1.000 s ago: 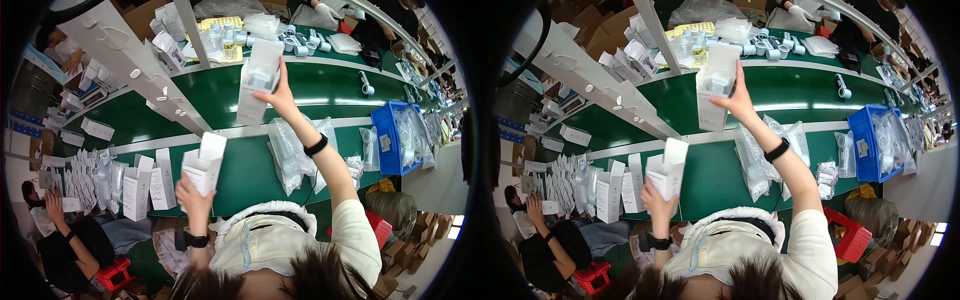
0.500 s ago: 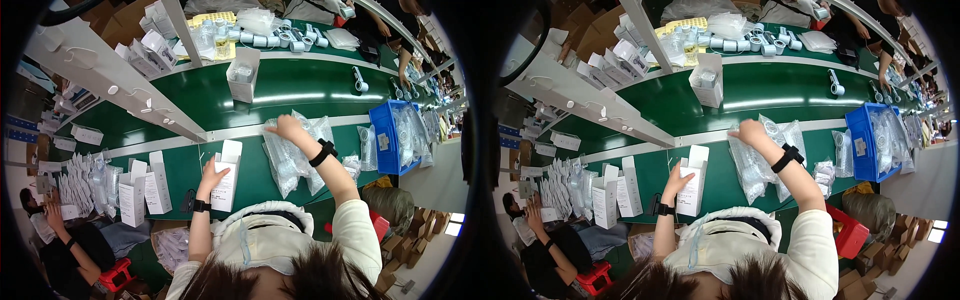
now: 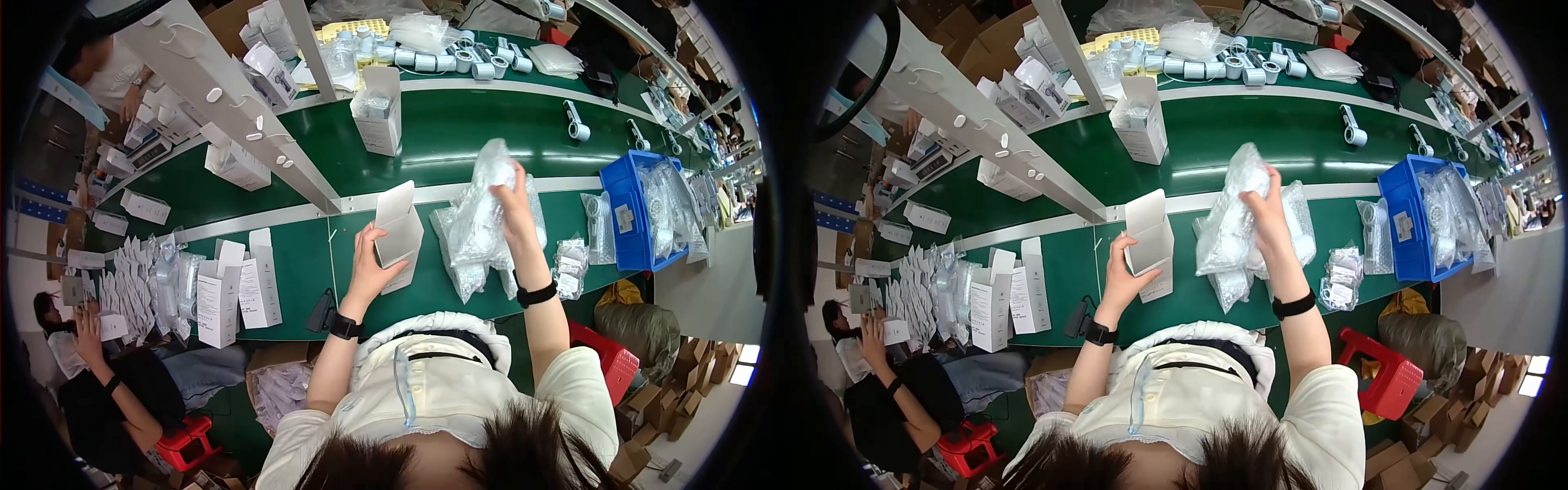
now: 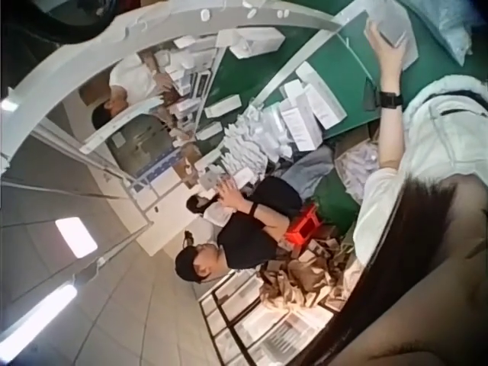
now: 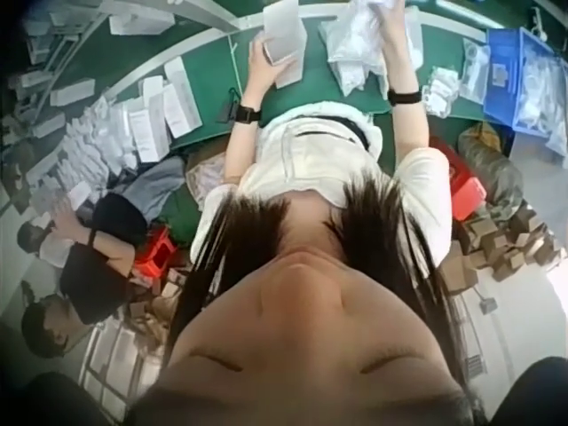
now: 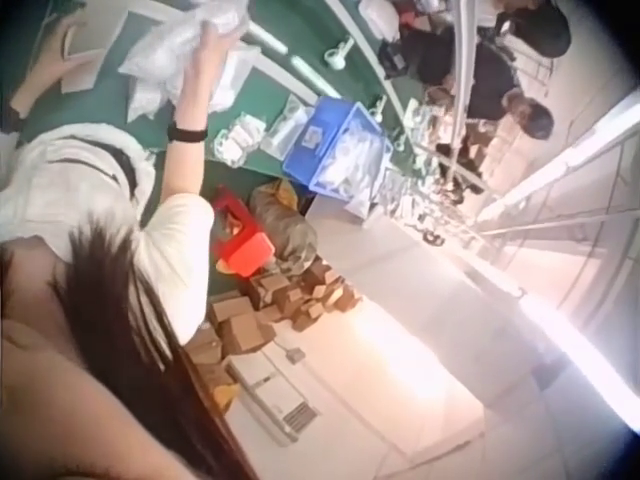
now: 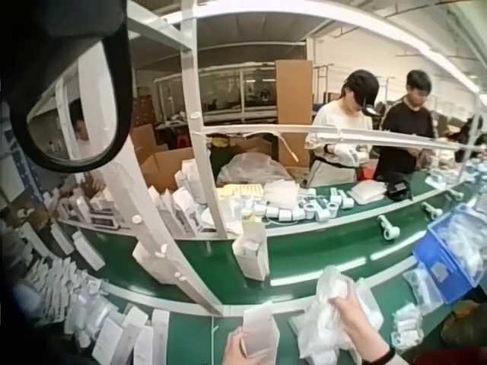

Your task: The person packages handheld fans by hand, placing a fan wrapped in bubble wrap and a charging cable into a box before setting it aside. They repeat this process for several fans, occasionally moving boxes and manuals to reach more items.

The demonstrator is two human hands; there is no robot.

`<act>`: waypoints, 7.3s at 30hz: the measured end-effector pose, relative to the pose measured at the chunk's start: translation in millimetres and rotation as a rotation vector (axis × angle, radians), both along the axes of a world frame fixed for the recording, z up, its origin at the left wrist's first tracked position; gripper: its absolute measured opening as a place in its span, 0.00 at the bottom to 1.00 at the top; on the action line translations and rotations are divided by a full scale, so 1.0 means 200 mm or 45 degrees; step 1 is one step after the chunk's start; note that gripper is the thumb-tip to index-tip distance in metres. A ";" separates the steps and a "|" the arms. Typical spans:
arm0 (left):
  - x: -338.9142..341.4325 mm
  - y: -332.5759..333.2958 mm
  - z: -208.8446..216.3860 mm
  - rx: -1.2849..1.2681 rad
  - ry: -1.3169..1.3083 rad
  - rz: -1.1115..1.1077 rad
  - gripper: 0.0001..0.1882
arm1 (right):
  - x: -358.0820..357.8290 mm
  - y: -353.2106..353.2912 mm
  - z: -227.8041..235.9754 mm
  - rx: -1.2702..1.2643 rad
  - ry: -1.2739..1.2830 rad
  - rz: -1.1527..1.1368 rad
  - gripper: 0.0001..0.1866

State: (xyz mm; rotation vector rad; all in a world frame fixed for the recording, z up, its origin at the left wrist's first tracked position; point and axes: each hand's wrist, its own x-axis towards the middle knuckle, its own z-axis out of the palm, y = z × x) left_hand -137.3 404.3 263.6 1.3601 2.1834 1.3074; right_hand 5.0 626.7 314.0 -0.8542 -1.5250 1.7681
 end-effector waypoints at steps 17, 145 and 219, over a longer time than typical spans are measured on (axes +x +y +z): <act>-0.07 -0.05 -0.20 0.329 -0.173 0.131 0.41 | -0.01 -0.23 -0.13 1.300 -0.166 0.078 0.21; -0.13 -0.11 -0.12 0.524 -0.328 0.232 0.35 | 0.24 0.13 -0.51 0.732 -1.522 0.273 0.30; -0.20 -0.21 0.00 0.073 -0.151 0.309 0.35 | 1.18 0.47 -0.79 0.807 -1.414 -0.469 0.17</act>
